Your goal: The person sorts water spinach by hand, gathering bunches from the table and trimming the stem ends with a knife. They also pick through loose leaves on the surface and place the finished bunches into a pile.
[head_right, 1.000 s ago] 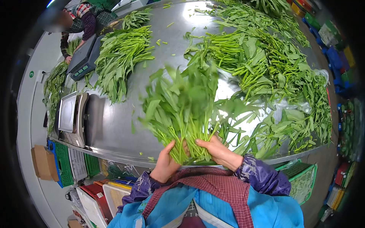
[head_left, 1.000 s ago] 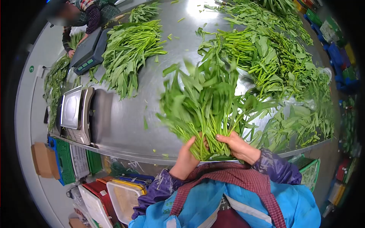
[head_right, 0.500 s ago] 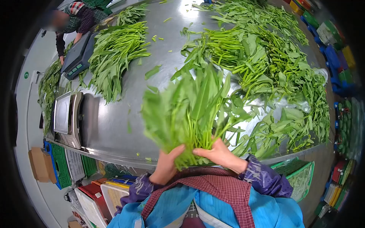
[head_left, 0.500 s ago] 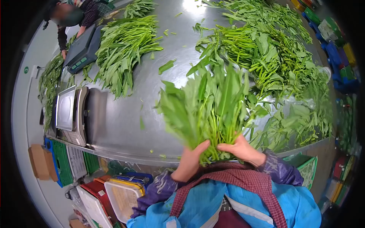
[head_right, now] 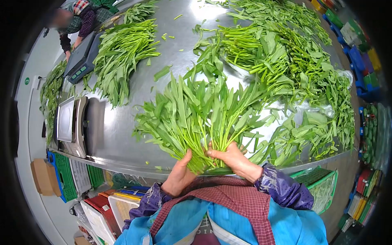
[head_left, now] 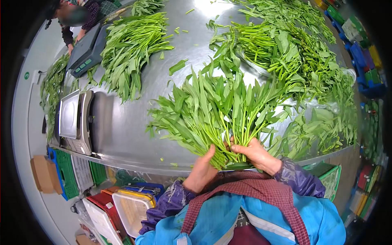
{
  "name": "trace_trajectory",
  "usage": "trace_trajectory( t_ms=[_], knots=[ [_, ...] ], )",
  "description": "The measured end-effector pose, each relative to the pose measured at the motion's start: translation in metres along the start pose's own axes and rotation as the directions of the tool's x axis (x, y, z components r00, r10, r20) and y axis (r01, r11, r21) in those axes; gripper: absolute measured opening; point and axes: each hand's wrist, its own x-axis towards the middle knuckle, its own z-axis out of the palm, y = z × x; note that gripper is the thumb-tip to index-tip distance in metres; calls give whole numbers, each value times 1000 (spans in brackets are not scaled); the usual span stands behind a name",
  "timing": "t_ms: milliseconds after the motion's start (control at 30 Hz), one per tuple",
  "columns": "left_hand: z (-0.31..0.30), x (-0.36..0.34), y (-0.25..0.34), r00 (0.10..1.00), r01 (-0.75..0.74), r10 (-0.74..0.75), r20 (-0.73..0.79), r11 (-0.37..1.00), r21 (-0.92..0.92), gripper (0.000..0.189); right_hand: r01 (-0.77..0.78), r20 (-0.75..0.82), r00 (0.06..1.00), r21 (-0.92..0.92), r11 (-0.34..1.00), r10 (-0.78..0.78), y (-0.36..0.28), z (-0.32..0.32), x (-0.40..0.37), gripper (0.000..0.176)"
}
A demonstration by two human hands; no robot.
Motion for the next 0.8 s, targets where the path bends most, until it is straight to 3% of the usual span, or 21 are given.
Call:
trace_trajectory(
  t_ms=[67,133,200,267,333,400,467,533,633,733,800],
  knots=[
    [6,3,-1,999,-34,36,-40,998,47,40,203,-12,976,-316,927,-218,10,5,6,23],
    [17,-2,2,994,-69,76,-77,993,93,38,180,14,983,-266,947,-183,13,7,7,29],
    [28,-11,7,967,-193,240,-90,913,359,34,272,93,962,-368,889,-256,2,9,-4,29],
    [16,-9,1,957,-221,280,-80,877,427,29,260,98,965,-361,896,-241,-6,9,-9,28],
    [5,-5,0,942,-262,331,-56,828,496,26,162,77,986,-169,972,-151,-6,6,-5,25],
    [0,-2,7,995,40,-36,-89,998,45,20,105,39,994,-120,987,-101,-6,6,-6,26],
    [2,-9,5,988,12,1,-155,997,82,21,65,53,997,-8,998,-64,2,-1,-7,26],
    [4,-8,8,983,-2,29,-180,989,148,22,84,87,993,-26,996,-81,5,-3,-4,25],
    [18,-9,9,989,47,-34,-142,995,88,25,92,46,995,-38,995,-90,5,3,-5,19],
    [22,-10,9,997,-4,16,-76,987,158,24,90,46,995,-55,994,-87,4,3,-1,18],
    [9,-11,6,996,-60,72,-56,980,192,24,-208,-14,976,211,955,216,-9,1,-10,22]
  ],
)
